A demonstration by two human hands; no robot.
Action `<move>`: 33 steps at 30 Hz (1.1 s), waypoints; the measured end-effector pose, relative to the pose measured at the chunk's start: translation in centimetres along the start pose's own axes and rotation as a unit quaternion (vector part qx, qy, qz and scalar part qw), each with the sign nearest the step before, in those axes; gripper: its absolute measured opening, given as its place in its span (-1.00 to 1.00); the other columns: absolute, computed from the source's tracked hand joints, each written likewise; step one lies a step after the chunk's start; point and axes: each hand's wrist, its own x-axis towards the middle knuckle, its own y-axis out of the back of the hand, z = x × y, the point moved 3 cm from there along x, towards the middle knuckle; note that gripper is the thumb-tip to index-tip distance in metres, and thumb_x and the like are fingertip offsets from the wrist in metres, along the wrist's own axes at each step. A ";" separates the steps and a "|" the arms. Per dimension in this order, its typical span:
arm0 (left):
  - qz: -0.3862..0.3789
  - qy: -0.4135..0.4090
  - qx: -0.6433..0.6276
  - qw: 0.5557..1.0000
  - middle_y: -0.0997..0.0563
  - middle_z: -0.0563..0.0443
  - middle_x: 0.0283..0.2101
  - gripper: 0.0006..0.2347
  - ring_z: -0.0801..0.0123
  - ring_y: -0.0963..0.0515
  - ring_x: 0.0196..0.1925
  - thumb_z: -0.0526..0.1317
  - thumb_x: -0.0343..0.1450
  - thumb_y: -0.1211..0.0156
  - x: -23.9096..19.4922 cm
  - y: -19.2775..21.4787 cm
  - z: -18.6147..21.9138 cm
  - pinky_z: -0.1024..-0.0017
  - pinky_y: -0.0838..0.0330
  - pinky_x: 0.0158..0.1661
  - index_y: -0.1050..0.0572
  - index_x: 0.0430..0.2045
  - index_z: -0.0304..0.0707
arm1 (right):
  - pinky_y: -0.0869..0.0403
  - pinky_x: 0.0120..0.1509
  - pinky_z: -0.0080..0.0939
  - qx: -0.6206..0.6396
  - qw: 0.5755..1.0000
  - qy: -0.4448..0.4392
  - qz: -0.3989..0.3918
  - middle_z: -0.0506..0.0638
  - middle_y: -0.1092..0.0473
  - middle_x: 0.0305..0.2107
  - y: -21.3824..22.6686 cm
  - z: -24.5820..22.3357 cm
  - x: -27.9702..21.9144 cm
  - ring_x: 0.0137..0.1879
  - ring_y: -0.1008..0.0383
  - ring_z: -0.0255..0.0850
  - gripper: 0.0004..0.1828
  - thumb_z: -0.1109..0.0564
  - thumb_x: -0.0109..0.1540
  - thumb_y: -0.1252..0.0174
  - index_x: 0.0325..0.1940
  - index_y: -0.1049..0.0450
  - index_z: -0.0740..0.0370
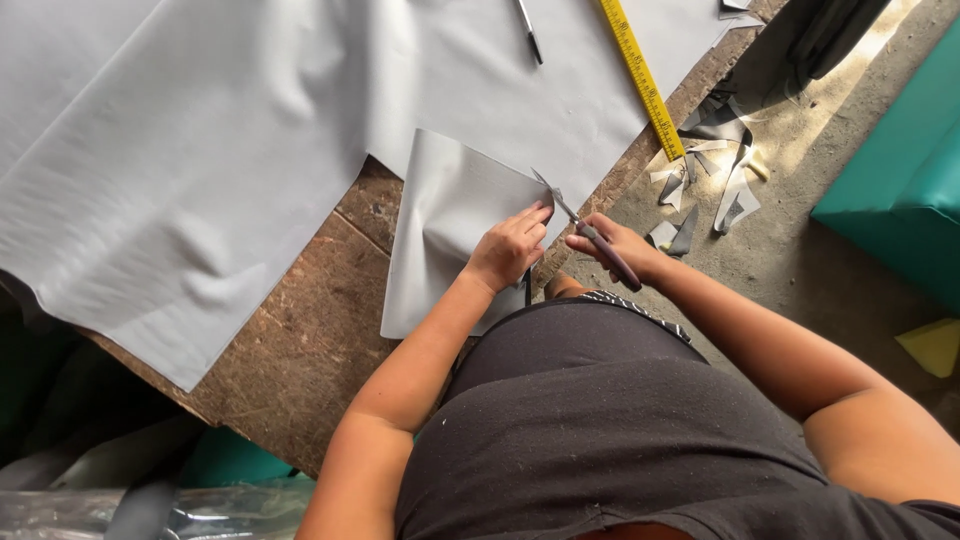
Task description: Measuring fabric with a ruler, marking it with a pen, and cutting it into specific shapes using scissors.
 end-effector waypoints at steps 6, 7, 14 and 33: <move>-0.004 -0.010 -0.008 1.000 -0.60 -0.02 0.15 -0.96 0.22 -0.58 0.22 -0.32 0.33 -0.12 -0.2 1.0 0.7 0.39 -0.53 0.08 -0.42 -0.42 -0.19 | -0.29 -0.76 -0.26 0.000 1.000 0.001 0.015 0.10 -0.23 -0.73 0.8 -1.7 -1.7 -0.75 -0.28 -0.16 -0.54 -0.21 0.14 -0.37 -0.10 -0.49 0.12; -0.006 -0.014 -0.017 1.000 -0.60 -0.04 0.14 -0.95 0.20 -0.58 0.22 -0.33 0.33 -0.13 -0.1 1.2 0.9 0.37 -0.53 0.08 -0.43 -0.41 -0.20 | -0.28 -0.79 -0.25 0.002 1.000 -0.001 0.030 0.09 -0.23 -0.74 1.0 -2.1 -2.3 -0.76 -0.27 -0.17 -0.56 -0.21 0.16 -0.35 -0.11 -0.50 0.14; -0.001 0.004 -0.008 1.000 -0.57 -0.02 0.19 -0.96 0.16 -0.55 0.26 -0.31 0.35 -0.17 0.3 2.4 1.6 0.35 -0.53 0.09 -0.45 -0.42 -0.19 | -0.34 -0.81 -0.19 0.002 0.998 0.031 0.047 0.13 -0.30 -0.72 1.2 0.8 0.8 -0.77 -0.35 -0.11 -0.51 -0.25 0.18 -0.36 -0.07 -0.48 0.14; 0.216 0.048 -0.009 0.975 -0.65 0.00 -0.05 -0.94 0.25 -0.62 -0.12 -0.24 0.43 -0.24 8.1 10.1 5.2 0.46 -0.54 -0.11 -0.58 -0.42 -0.18 | -0.31 -0.41 -0.34 0.088 0.964 0.231 0.093 -0.16 -0.33 -0.65 2.0 -11.1 9.5 -0.49 -0.35 -0.34 -0.41 0.18 -0.09 -0.29 0.05 -0.51 -0.09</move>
